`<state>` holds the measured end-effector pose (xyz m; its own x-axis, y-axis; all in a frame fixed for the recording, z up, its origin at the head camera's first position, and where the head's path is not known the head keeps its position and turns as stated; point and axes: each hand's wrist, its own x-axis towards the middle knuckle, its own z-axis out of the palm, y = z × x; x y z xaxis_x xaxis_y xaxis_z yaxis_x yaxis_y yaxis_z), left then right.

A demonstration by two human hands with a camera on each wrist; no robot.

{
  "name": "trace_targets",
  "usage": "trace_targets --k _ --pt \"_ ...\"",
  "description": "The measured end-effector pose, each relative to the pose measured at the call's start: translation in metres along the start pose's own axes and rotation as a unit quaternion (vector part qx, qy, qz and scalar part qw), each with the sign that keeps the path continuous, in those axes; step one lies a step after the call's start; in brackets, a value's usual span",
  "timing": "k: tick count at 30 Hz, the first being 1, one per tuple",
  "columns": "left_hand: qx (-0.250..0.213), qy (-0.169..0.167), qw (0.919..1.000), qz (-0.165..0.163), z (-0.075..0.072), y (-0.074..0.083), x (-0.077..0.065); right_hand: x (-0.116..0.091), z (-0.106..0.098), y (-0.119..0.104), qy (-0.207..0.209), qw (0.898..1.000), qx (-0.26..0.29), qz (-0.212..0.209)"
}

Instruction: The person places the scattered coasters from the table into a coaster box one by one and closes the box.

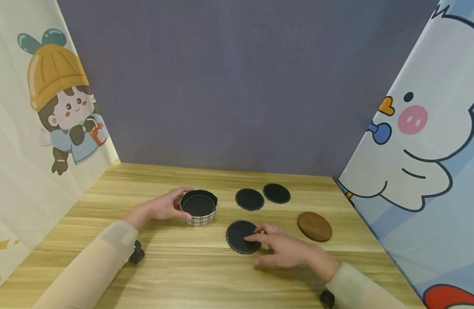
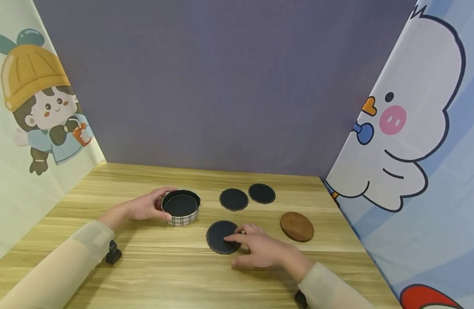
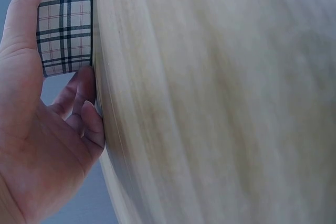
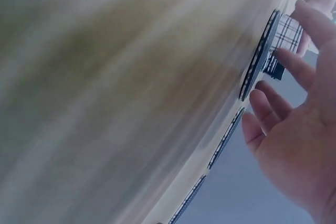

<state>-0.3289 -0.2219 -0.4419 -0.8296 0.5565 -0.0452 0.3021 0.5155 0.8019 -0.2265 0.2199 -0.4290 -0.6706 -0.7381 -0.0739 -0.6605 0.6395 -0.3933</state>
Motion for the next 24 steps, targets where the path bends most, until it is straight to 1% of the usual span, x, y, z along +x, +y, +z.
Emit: trace_targets --k 4,10,12,17,19,21,24 --pt "0.001 0.0 1.0 0.0 0.0 0.001 0.0 0.01 -0.001 0.007 0.018 1.0 0.016 0.01" --pt "0.006 0.001 1.0 -0.003 0.0 0.001 0.0 0.027 -0.004 0.015 0.002 0.998 0.045 0.035" --pt "0.004 -0.001 1.0 0.002 0.0 0.0 0.0 0.032 -0.004 0.016 -0.001 0.998 0.044 0.04" --pt "0.001 0.001 1.0 -0.006 0.001 -0.001 0.0 0.043 -0.004 0.015 -0.007 0.998 0.032 0.055" --pt "0.003 0.002 1.0 -0.008 0.001 -0.001 0.0 0.046 -0.003 0.014 -0.009 0.998 0.031 0.061" --pt "0.004 0.0 1.0 -0.004 0.0 -0.001 -0.001 0.049 -0.003 0.014 -0.01 0.997 0.031 0.065" --pt "0.004 0.001 1.0 -0.002 0.0 -0.001 0.0 0.051 -0.002 0.014 -0.01 0.998 0.027 0.063"
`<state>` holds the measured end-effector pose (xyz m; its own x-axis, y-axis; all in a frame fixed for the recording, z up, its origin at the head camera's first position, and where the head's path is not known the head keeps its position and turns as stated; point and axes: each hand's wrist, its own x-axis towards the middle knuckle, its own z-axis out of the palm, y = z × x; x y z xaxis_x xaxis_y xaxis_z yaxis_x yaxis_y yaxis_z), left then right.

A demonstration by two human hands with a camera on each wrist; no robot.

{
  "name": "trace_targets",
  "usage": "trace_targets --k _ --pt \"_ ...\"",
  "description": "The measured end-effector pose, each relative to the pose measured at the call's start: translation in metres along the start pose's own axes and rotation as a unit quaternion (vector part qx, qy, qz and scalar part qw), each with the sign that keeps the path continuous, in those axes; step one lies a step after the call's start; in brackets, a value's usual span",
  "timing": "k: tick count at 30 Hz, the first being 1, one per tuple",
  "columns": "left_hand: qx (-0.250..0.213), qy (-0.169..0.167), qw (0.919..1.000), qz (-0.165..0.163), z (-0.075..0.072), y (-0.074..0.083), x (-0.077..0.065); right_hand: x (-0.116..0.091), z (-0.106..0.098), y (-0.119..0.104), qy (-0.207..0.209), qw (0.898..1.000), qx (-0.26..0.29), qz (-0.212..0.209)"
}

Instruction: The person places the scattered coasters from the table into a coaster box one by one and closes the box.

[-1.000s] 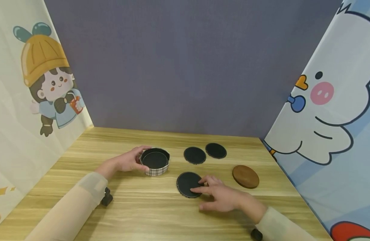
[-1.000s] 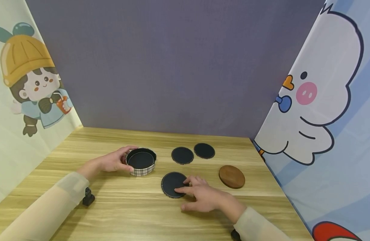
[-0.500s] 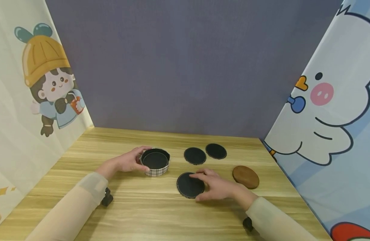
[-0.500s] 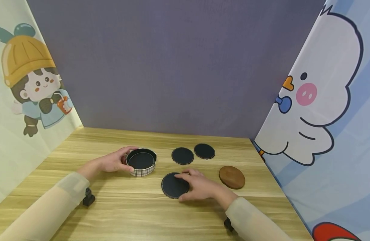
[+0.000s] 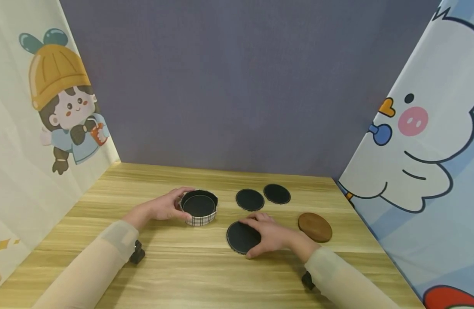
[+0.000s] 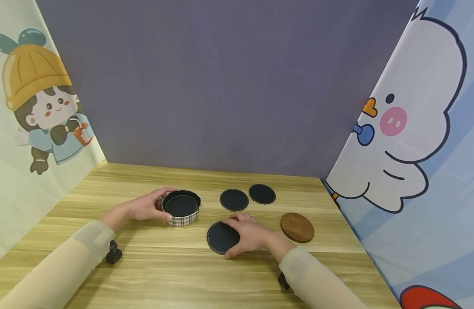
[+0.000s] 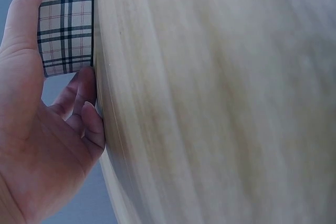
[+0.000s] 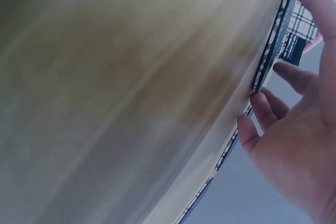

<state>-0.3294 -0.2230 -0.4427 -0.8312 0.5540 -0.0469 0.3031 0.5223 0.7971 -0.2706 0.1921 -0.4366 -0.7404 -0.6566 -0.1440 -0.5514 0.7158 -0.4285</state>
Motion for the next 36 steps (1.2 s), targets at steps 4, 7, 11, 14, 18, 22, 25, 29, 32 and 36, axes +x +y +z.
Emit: trace_targets --k 4,7,11,14,18,22,25,29,32,36 --pt "-0.004 -0.002 1.0 0.004 0.0 -0.0006 0.001 0.001 0.0005 0.0009 0.001 1.0 -0.004 -0.005" --pt "-0.006 -0.003 1.0 0.006 0.0001 -0.0011 0.001 0.0019 0.0002 0.0012 -0.002 1.0 -0.002 -0.005" --pt "0.0 0.0 1.0 0.006 0.0 -0.0016 0.0009 0.0031 -0.0007 0.0013 -0.012 1.0 0.007 0.002" --pt "0.005 0.0 1.0 0.008 -0.0002 -0.0008 0.0004 0.0038 -0.0012 0.0009 -0.019 1.0 0.008 0.004" --pt "0.0 -0.002 0.9999 0.012 0.0001 0.0006 -0.0001 0.0041 -0.002 -0.0004 -0.022 1.0 0.01 0.0" --pt "-0.009 -0.003 0.9998 0.016 0.0006 0.0006 0.0007 0.0043 -0.003 -0.0013 -0.021 1.0 0.014 -0.006" --pt "-0.011 -0.002 0.9998 0.016 0.0006 0.0002 0.0016 0.0045 -0.0034 -0.0015 -0.019 1.0 0.011 -0.012" --pt "-0.003 -0.001 0.9999 0.013 0.0003 -0.0022 0.0026 0.0048 -0.0035 -0.0008 -0.018 1.0 0.006 -0.019" --pt "-0.001 0.0 1.0 0.009 0.0001 -0.005 0.0036 0.0056 -0.0028 0.0007 -0.016 1.0 0.004 -0.023" --pt "-0.012 -0.003 0.9998 0.015 0.0 -0.0064 0.0049 0.007 -0.0015 0.0033 -0.015 1.0 0.005 -0.027"
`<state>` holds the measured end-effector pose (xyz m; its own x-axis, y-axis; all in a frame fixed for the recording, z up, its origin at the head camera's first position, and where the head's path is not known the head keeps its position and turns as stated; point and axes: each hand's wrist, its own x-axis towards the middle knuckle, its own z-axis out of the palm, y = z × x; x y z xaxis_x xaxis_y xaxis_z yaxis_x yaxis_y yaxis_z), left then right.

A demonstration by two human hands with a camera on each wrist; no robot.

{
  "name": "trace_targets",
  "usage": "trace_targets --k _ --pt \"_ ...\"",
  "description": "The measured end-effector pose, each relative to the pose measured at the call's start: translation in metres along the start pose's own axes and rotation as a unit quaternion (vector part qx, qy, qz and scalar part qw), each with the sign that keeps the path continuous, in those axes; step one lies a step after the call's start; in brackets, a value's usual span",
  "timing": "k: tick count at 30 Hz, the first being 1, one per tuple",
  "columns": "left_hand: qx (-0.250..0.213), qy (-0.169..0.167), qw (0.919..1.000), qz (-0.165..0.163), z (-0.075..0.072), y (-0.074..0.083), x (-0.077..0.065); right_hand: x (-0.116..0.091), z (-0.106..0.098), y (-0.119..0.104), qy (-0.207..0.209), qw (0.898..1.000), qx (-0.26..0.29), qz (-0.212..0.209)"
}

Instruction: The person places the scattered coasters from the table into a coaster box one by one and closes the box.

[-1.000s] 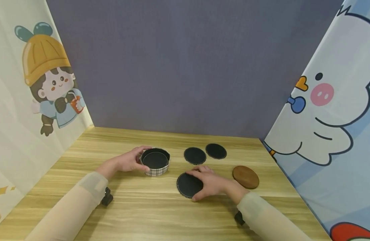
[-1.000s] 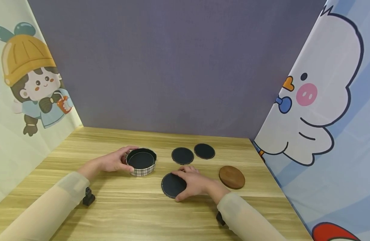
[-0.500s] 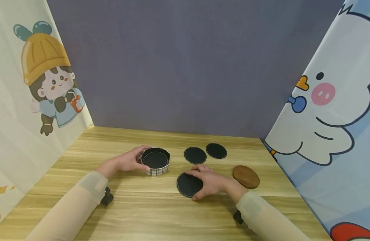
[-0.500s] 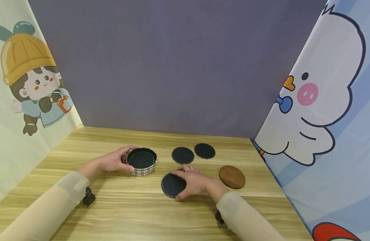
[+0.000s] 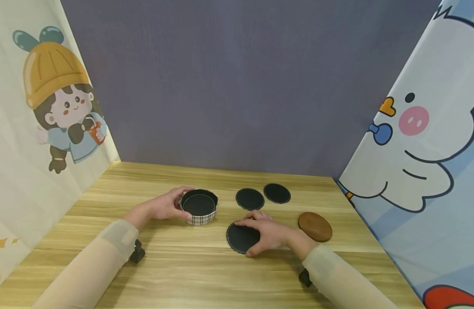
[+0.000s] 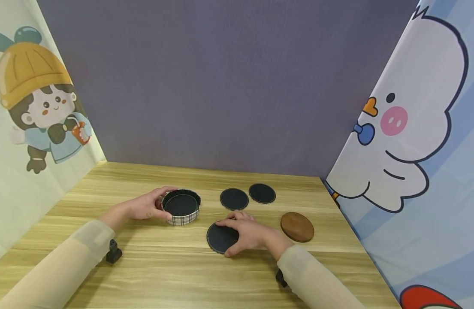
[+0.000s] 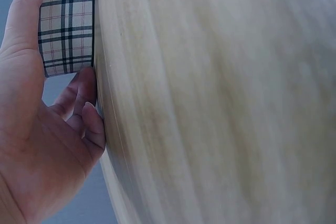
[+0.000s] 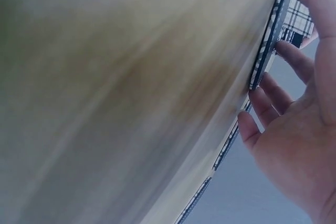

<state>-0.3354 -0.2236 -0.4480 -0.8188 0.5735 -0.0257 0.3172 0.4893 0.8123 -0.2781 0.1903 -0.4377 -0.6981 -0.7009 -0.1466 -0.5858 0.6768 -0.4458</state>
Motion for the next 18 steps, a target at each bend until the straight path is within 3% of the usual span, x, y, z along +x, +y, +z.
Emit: trace_targets --k 8,18 --pt "-0.013 -0.004 0.9999 -0.003 0.0001 0.0045 -0.001 -0.0012 0.0007 0.0011 0.004 1.0 0.001 0.005" --pt "0.025 -0.005 0.9996 0.006 -0.0034 0.0102 -0.0057 -0.0036 -0.0008 -0.0011 0.02 1.0 0.01 0.001"
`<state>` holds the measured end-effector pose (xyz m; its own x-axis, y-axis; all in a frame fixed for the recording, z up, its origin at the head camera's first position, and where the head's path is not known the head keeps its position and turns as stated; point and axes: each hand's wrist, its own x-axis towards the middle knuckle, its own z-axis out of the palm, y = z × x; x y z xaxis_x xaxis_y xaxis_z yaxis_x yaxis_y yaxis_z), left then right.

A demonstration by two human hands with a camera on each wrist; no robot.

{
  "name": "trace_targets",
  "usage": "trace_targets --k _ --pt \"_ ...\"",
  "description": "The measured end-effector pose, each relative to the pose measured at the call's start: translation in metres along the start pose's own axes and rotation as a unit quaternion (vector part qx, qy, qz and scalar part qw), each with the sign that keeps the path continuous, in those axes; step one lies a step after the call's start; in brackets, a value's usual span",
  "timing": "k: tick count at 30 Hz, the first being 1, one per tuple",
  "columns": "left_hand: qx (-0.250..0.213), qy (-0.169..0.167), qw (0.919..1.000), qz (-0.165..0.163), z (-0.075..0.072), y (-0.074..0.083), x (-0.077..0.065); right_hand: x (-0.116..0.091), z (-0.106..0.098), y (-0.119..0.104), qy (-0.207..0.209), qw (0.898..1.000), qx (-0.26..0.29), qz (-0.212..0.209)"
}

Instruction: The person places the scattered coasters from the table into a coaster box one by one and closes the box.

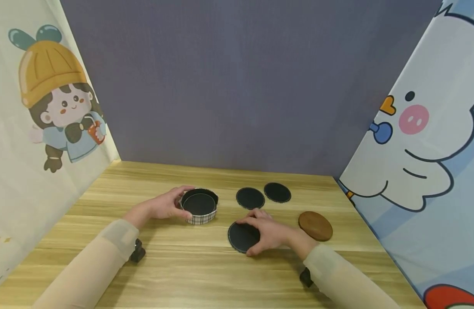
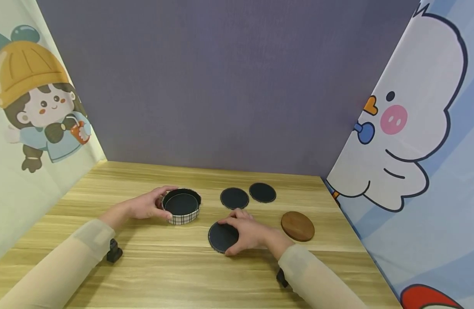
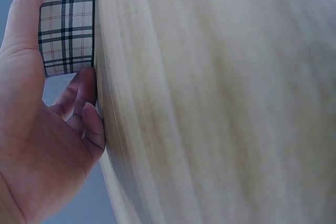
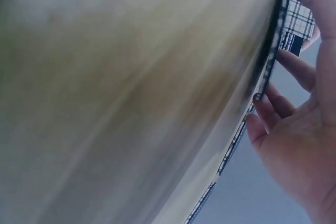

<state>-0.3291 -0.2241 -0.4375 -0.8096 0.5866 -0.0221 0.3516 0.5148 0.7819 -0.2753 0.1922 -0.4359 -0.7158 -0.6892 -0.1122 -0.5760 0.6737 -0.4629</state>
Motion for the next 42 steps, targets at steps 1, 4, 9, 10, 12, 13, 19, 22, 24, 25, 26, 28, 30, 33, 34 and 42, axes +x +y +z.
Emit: trace_targets --k 1,4,9,10,12,13,19,22,24,25,26,28,30,33,34,42 --pt "0.001 0.001 1.0 -0.002 0.0 -0.001 0.001 0.0 0.0 0.0 0.003 1.0 0.003 0.0" --pt "-0.002 0.005 0.9999 -0.013 0.0 -0.003 0.003 0.0 -0.001 0.0 0.017 1.0 0.015 0.004" --pt "-0.006 0.007 0.9998 -0.016 0.001 -0.006 0.006 0.001 -0.001 0.0 0.034 0.999 0.026 0.011" --pt "-0.005 0.007 0.9999 -0.015 0.001 -0.007 0.006 0.002 -0.001 -0.001 0.039 0.999 0.028 0.01" --pt "-0.007 0.006 0.9999 -0.014 0.002 -0.009 0.007 0.004 -0.001 -0.001 0.05 0.998 0.025 0.006" --pt "-0.007 0.006 0.9998 -0.015 0.002 -0.01 0.007 0.006 -0.002 -0.002 0.056 0.998 0.023 0.003" --pt "-0.013 0.005 0.9998 -0.016 0.004 -0.013 0.008 0.018 -0.002 -0.002 0.082 0.997 0.001 -0.009" --pt "-0.016 0.005 0.9998 -0.014 0.004 -0.014 0.008 0.025 -0.004 -0.003 0.088 0.996 0.003 -0.005" --pt "-0.018 0.006 0.9997 -0.013 0.005 -0.014 0.008 0.031 -0.004 -0.004 0.091 0.996 0.002 -0.005" --pt "-0.019 0.006 0.9997 -0.013 0.005 -0.015 0.008 0.033 -0.005 -0.005 0.093 0.996 0.003 -0.006" --pt "-0.019 0.006 0.9997 -0.012 0.005 -0.015 0.009 0.036 -0.005 -0.006 0.094 0.996 0.002 -0.006" --pt "-0.018 0.007 0.9997 -0.012 0.006 -0.016 0.009 0.041 -0.006 -0.007 0.097 0.995 -0.003 -0.007" --pt "-0.017 0.009 0.9997 -0.013 0.006 -0.017 0.009 0.047 -0.007 -0.009 0.097 0.995 -0.005 -0.005" --pt "-0.012 0.008 0.9999 -0.007 0.006 -0.016 0.01 0.054 -0.01 -0.013 0.097 0.995 -0.003 -0.003" --pt "-0.011 0.008 0.9999 -0.006 0.006 -0.016 0.01 0.057 -0.011 -0.015 0.097 0.995 -0.001 -0.002" --pt "-0.023 0.007 0.9997 -0.009 0.006 -0.019 0.012 0.079 -0.015 -0.025 0.092 0.996 0.002 0.016"
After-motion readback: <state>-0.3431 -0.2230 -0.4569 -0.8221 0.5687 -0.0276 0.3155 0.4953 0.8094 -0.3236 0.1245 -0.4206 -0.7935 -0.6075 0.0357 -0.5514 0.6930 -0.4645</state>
